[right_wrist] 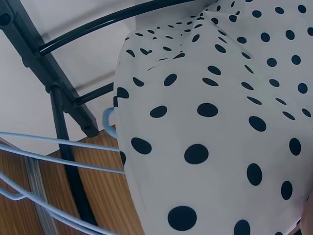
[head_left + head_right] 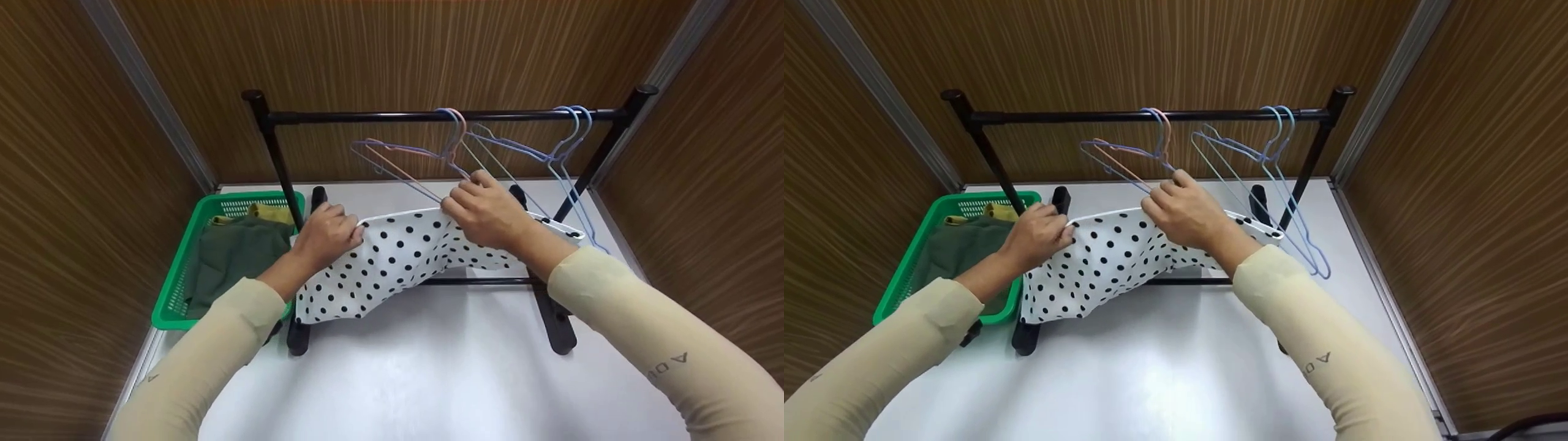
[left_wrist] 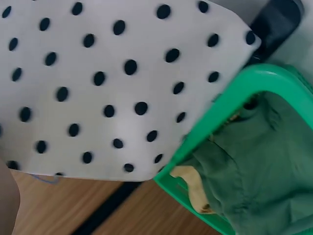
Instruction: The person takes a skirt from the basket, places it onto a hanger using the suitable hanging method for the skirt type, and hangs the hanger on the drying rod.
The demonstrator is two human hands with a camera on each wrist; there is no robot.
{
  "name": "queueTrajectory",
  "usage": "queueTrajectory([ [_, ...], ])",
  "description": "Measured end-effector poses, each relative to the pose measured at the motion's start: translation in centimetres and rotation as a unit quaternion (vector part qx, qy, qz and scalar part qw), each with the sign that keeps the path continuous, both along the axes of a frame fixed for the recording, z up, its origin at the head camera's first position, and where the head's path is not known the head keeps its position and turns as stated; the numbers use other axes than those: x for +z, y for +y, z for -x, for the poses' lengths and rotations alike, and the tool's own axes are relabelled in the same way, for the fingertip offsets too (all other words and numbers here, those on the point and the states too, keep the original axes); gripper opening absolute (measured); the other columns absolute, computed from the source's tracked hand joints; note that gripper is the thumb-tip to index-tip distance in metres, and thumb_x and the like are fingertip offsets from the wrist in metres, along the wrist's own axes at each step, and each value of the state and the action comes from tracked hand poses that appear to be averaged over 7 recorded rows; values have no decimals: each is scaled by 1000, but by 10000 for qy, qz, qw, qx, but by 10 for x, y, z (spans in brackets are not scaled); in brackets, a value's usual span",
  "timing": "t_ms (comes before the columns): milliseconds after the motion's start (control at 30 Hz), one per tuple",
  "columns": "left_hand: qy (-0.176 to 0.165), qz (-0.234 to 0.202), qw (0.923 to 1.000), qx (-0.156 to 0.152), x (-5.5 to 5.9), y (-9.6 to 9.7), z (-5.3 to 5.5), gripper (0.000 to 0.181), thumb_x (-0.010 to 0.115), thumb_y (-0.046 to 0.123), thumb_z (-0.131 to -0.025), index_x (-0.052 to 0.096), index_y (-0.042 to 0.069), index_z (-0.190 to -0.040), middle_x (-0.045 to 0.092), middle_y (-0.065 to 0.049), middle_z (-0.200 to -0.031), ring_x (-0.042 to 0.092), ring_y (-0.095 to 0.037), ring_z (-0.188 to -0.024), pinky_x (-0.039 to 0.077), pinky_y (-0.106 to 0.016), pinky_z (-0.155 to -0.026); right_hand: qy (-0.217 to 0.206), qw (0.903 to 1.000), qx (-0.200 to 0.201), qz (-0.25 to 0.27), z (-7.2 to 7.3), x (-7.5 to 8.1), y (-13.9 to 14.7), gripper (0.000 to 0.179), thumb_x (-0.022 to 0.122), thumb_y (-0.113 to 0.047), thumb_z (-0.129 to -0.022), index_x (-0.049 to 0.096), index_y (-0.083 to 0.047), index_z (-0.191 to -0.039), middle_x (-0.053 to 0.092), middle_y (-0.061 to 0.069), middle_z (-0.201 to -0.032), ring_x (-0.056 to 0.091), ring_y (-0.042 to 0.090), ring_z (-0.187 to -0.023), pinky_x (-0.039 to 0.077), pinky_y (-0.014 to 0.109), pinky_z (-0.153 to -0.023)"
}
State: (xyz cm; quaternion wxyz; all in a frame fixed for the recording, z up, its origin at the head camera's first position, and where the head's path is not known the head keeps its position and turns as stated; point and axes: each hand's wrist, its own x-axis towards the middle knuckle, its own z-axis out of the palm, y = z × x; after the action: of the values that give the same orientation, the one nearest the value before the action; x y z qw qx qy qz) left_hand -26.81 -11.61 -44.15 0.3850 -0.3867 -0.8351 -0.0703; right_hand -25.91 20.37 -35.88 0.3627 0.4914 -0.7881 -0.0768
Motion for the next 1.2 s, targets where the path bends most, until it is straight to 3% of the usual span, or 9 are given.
queueTrajectory([
  [233,-197,55,9995,239,6,-20,0,30,62,13,-92,51,6,-65,49,-6,-55,46,-22,-57,35,-36,-56,30,9999,-26,135,4,-1,11,16,44,-3,-95,58,-5,-87,64,10,-76,62,30,-71,45,43,-75],
  [533,119,375,9990,231,16,-30,2,29,61,16,-94,52,7,-68,50,-5,-54,47,-21,-54,37,-35,-57,149,9992,-13,362,9,2,18,17,46,-9,-97,58,-3,-86,60,11,-73,58,31,-68,44,44,-72],
  [733,-69,664,9971,374,16,-44,0,29,58,22,-99,54,5,-76,53,-6,-53,47,-18,-47,38,-34,-56,169,9986,-169,478,12,1,28,20,46,-12,-98,57,-1,-86,59,12,-73,57,31,-67,42,44,-70],
  [933,-295,1018,9936,386,9,-56,-2,28,59,20,-100,51,4,-78,48,-5,-53,40,-16,-43,32,-32,-52,-133,9983,-562,-7,11,-1,45,19,45,-11,-99,59,-2,-90,62,13,-77,60,32,-72,43,44,-73],
  [1200,-526,1245,9900,405,10,-64,-6,25,59,16,-100,53,3,-79,53,-7,-60,50,-20,-49,35,-29,-52,-474,9947,-827,-395,10,-9,65,9,49,-6,-93,57,-3,-96,63,14,-83,61,32,-77,44,43,-75],
])
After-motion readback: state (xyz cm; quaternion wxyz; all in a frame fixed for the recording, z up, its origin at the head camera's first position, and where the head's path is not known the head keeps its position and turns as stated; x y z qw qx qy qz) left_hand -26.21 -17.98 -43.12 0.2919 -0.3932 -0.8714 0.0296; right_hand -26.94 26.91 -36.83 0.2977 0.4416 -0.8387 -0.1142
